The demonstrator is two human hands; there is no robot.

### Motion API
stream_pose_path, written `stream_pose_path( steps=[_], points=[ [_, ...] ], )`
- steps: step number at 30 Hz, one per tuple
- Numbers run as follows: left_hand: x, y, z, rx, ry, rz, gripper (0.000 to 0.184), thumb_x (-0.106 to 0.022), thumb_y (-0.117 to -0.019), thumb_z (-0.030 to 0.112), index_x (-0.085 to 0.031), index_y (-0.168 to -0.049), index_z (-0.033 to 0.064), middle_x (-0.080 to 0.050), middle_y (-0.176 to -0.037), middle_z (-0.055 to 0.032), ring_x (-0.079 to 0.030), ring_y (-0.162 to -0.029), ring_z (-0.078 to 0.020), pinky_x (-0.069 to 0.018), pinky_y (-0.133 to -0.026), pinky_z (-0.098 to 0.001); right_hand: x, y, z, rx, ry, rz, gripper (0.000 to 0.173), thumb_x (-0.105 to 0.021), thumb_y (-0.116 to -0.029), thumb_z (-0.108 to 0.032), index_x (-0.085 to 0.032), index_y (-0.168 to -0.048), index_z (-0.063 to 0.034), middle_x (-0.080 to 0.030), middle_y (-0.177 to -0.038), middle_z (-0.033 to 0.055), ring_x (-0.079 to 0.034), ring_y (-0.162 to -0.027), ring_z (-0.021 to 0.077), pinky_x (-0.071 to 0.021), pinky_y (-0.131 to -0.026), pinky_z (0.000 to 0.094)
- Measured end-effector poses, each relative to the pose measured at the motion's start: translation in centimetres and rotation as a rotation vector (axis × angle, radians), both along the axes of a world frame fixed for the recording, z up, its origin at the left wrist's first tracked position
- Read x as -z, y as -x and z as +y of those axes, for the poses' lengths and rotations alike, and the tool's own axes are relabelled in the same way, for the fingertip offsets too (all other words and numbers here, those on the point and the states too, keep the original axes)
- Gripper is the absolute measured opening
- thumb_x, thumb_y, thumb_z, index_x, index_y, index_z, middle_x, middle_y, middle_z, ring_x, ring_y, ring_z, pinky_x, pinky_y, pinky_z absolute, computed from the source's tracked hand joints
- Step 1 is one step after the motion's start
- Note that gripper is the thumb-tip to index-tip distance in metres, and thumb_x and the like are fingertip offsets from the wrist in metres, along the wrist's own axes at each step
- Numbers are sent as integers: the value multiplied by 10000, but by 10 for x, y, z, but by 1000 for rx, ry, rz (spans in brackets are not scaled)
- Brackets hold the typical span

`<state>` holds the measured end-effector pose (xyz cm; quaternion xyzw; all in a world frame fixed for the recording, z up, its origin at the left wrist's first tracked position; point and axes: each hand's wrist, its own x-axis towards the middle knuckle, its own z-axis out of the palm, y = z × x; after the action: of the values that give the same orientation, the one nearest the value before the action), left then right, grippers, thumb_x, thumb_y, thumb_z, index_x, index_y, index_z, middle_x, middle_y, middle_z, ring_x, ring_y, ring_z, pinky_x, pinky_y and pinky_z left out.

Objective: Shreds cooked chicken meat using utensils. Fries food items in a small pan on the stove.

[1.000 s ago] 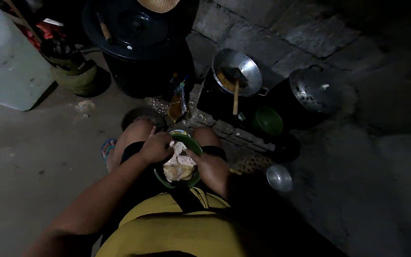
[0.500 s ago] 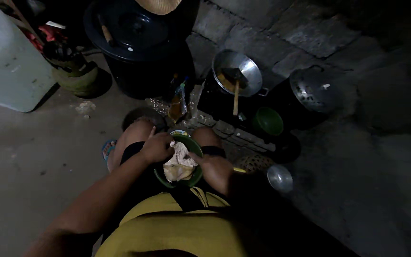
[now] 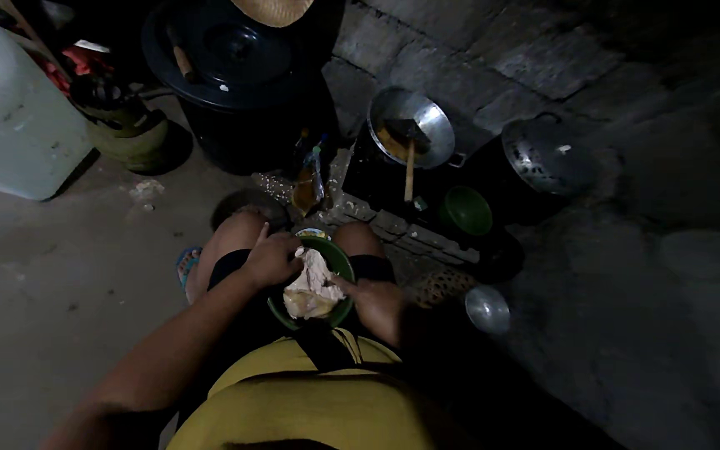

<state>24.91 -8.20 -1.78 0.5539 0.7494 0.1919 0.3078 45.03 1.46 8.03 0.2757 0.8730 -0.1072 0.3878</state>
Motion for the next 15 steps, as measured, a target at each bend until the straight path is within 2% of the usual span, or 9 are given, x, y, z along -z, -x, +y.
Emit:
stream_pose_path(
  steps=[3,7,9,10,15],
  points=[
    [-3,1,3,-8,4,-17,329,-567,-1025,326,-704,-1202,85,-650,-1308,-110,-506,-1365,-266,-77,-1245,-621,-11,-7,19,5,40,-14,617,-416,-1071,-84,-361,-1594,-407,-624,-1343,236,-626,-1192,463,-507,-953,656],
    [1,-1,0,-13,-37,-27,326,-572,-1027,314,-705,-1189,65,-647,-1315,-121,-507,-1367,-268,-84,-1249,-616,-14,15,25,-10,-17,252,517,-407,-1091,-111,-467,-1557,-328,-644,-1360,195,-632,-1220,421,-498,-1007,623],
    [3,-2,-1,-14,-36,-14,314,-567,-1025,287,-702,-1189,56,-643,-1318,-130,-505,-1369,-274,-87,-1253,-605,-2,20,9,-16,-75,269,590,-437,-1055,-65,-421,-1582,-330,-660,-1281,228,-669,-1116,436,-539,-918,612],
    [4,-2,-1,-14,-37,2,306,-566,-1025,279,-709,-1181,57,-653,-1301,-130,-515,-1359,-277,-96,-1254,-602,2,18,0,-9,-68,238,636,-447,-1035,-36,-388,-1598,-325,-651,-1274,251,-665,-1107,455,-539,-908,620],
    [-1,-1,1,-15,-2,14,318,-573,-1021,313,-709,-1182,74,-659,-1279,-124,-525,-1340,-278,-95,-1245,-618,-8,-8,0,-6,78,-17,665,-422,-1056,-47,-304,-1622,-375,-611,-1350,243,-633,-1180,461,-514,-956,637]
  ],
)
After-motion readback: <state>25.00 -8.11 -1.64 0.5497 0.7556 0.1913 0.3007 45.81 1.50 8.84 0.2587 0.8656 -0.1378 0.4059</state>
